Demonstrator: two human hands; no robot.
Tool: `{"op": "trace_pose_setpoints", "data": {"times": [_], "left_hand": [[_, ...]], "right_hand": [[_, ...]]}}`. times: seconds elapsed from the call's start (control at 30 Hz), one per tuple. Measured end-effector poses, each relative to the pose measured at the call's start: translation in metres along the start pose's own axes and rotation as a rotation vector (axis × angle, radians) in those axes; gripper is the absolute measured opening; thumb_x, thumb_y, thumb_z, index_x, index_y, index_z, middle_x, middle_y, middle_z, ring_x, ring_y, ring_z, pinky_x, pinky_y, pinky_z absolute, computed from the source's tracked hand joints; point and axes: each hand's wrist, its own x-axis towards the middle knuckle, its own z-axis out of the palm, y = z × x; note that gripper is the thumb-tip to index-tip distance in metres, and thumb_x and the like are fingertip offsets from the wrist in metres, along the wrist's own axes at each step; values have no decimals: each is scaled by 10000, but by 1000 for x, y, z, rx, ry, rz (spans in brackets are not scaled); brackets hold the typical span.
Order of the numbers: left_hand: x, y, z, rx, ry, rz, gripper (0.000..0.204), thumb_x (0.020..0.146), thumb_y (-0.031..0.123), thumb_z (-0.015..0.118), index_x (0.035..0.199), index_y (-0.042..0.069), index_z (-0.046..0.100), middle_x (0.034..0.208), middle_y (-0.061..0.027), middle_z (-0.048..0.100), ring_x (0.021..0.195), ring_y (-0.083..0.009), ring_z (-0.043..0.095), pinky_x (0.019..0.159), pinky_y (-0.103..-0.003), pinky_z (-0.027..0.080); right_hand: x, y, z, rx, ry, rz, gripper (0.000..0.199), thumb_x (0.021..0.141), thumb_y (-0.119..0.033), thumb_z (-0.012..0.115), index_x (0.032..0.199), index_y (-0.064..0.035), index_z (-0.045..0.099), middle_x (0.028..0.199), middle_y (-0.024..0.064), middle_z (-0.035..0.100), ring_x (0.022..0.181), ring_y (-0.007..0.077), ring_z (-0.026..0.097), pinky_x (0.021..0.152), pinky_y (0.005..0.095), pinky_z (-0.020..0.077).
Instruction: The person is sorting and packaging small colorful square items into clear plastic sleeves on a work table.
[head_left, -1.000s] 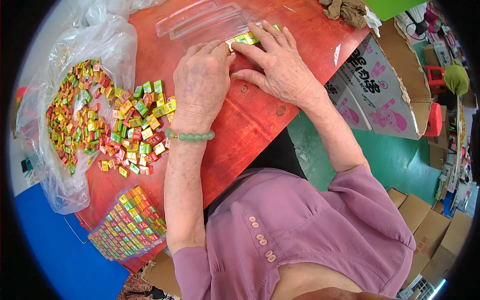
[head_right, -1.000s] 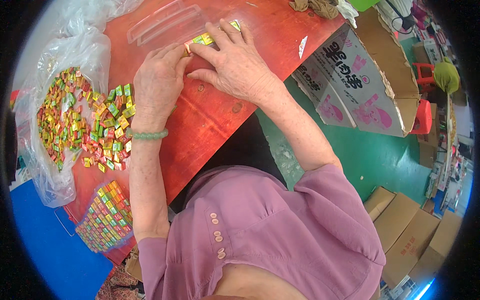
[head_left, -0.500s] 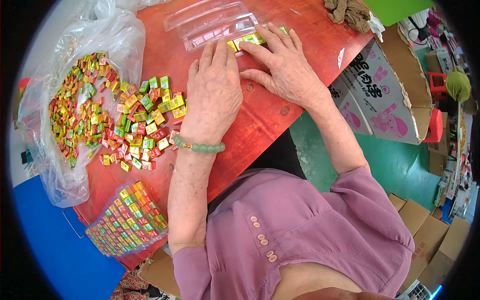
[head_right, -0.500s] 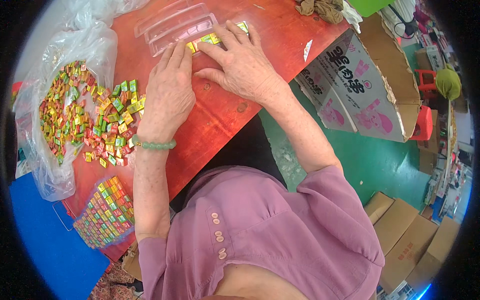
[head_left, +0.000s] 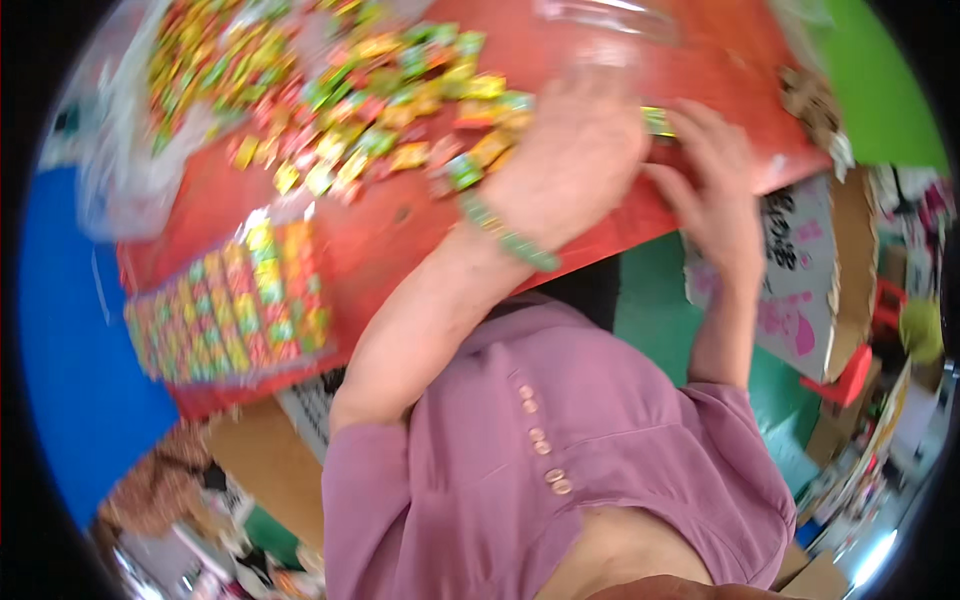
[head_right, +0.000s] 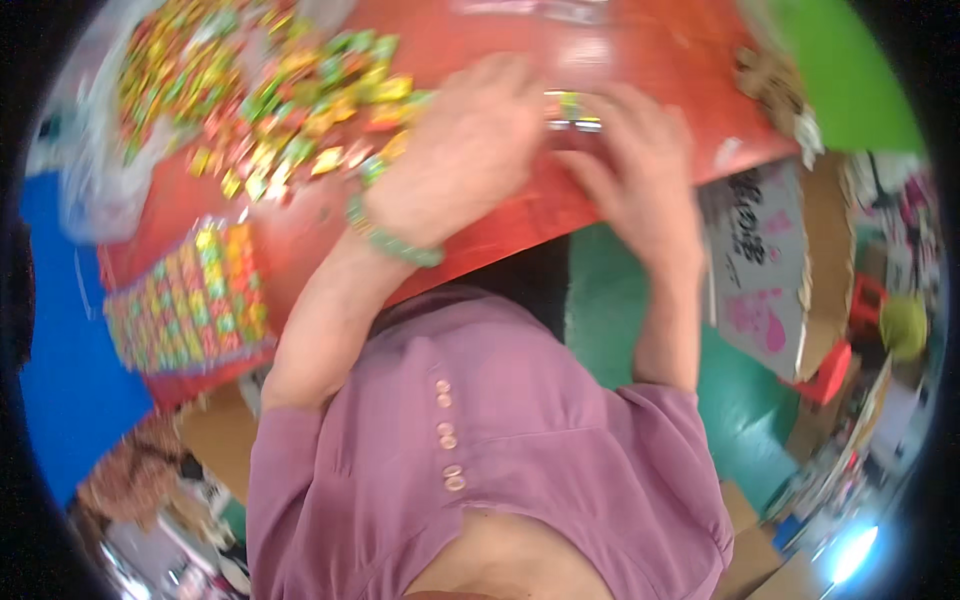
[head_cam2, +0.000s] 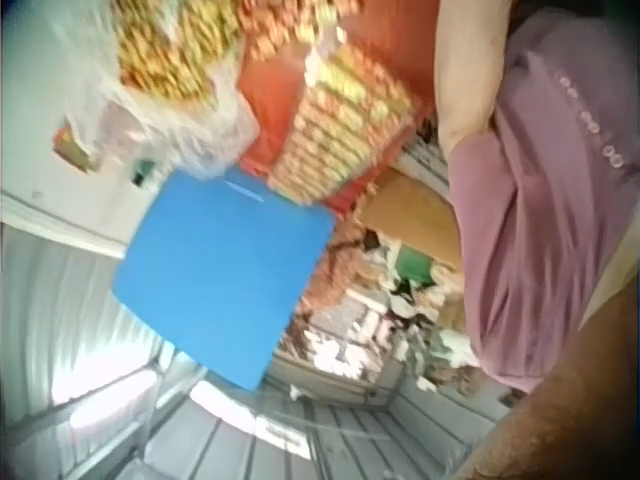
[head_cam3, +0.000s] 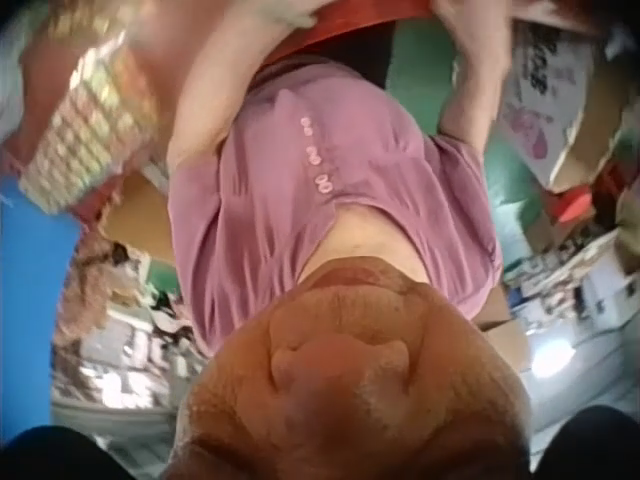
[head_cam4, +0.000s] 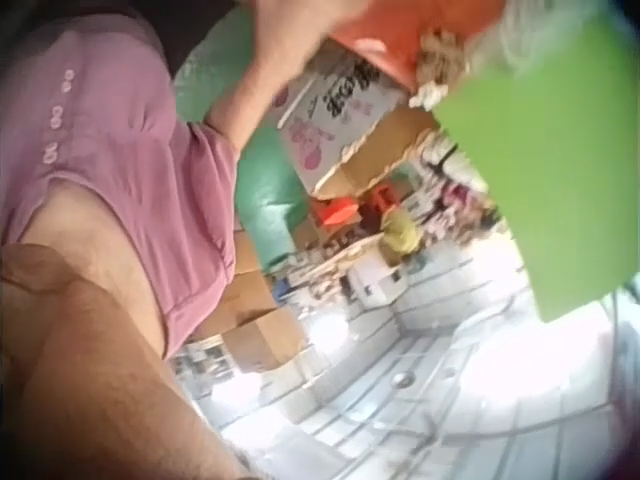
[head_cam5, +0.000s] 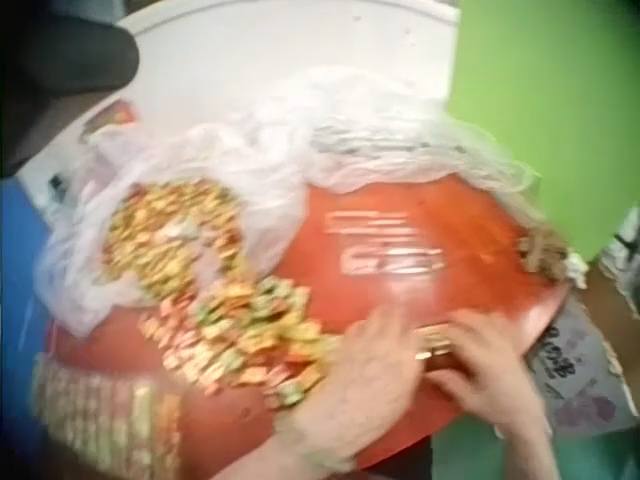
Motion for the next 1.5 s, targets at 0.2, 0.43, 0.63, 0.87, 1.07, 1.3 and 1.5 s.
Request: {"op": "trace_pose_setpoints", "data": {"times": [0.2, 0.43, 0.63, 0.87, 1.07, 1.3, 1.5], "left_hand": [[-9, 16, 18, -32, 179, 60, 192, 865, 170, 636, 919, 42, 768, 961, -128, 712, 973, -293, 657, 853, -427, 508], [-17, 28, 24, 52, 201, -16, 226, 824, 172, 652, 928, 1, 759, 903, -96, 661, 949, -258, 624, 799, -365, 514], [-27, 30, 15, 54, 171, -16, 246, 831, 189, 656, 938, -9, 757, 951, -116, 646, 976, -262, 587, 807, -364, 507], [-66, 35, -39, 83, 200, -95, 271, 806, 167, 642, 980, -32, 702, 967, -112, 606, 958, -255, 566, 789, -357, 496], [-142, 29, -82, 82, 133, -289, 446, 800, 103, 636, 1181, -125, 607, 1106, -216, 594, 993, -334, 578, 866, -414, 510], [-221, 33, -92, 102, 94, -514, 518, 833, 42, 640, 1309, -149, 565, 1240, -246, 586, 1032, -357, 588, 892, -426, 534], [-240, 37, -86, 202, 25, -643, 579, 853, 72, 761, 1377, -58, 550, 1357, -230, 554, 1154, -410, 585, 953, -475, 524]], "right_hand": [[-7, 60, -10, 59, -27, 299, 410, 1030, -148, 646, 1421, -33, 602, 1425, 158, 590, 1303, 237, 575, 1117, 351, 428], [-6, 87, -14, 172, -148, 437, 453, 1008, -222, 703, 1410, -31, 618, 1250, 67, 649, 1021, 158, 594, 952, 287, 471], [-8, 71, -20, 599, -112, 637, 461, 1003, -169, 718, 1414, 4, 601, 1064, 16, 680, 884, 79, 617, 755, 210, 462], [-7, 32, -10, 1033, 54, 507, 448, 975, -64, 718, 1399, 18, 601, 998, 2, 664, 800, 50, 590, 700, 187, 472], [31, -67, 5, 1019, -198, 452, 456, 953, -3, 700, 1398, 17, 601, 1049, 15, 639, 914, 69, 622, 801, 189, 507], [53, -156, 45, 1004, -372, 197, 386, 953, -34, 719, 1334, -11, 657, 970, -16, 623, 781, 42, 623, 632, 188, 524], [76, -187, 71, 824, -489, 50, 298, 957, -19, 671, 1253, 2, 695, 962, -2, 657, 765, 49, 591, 651, 217, 547]]}}
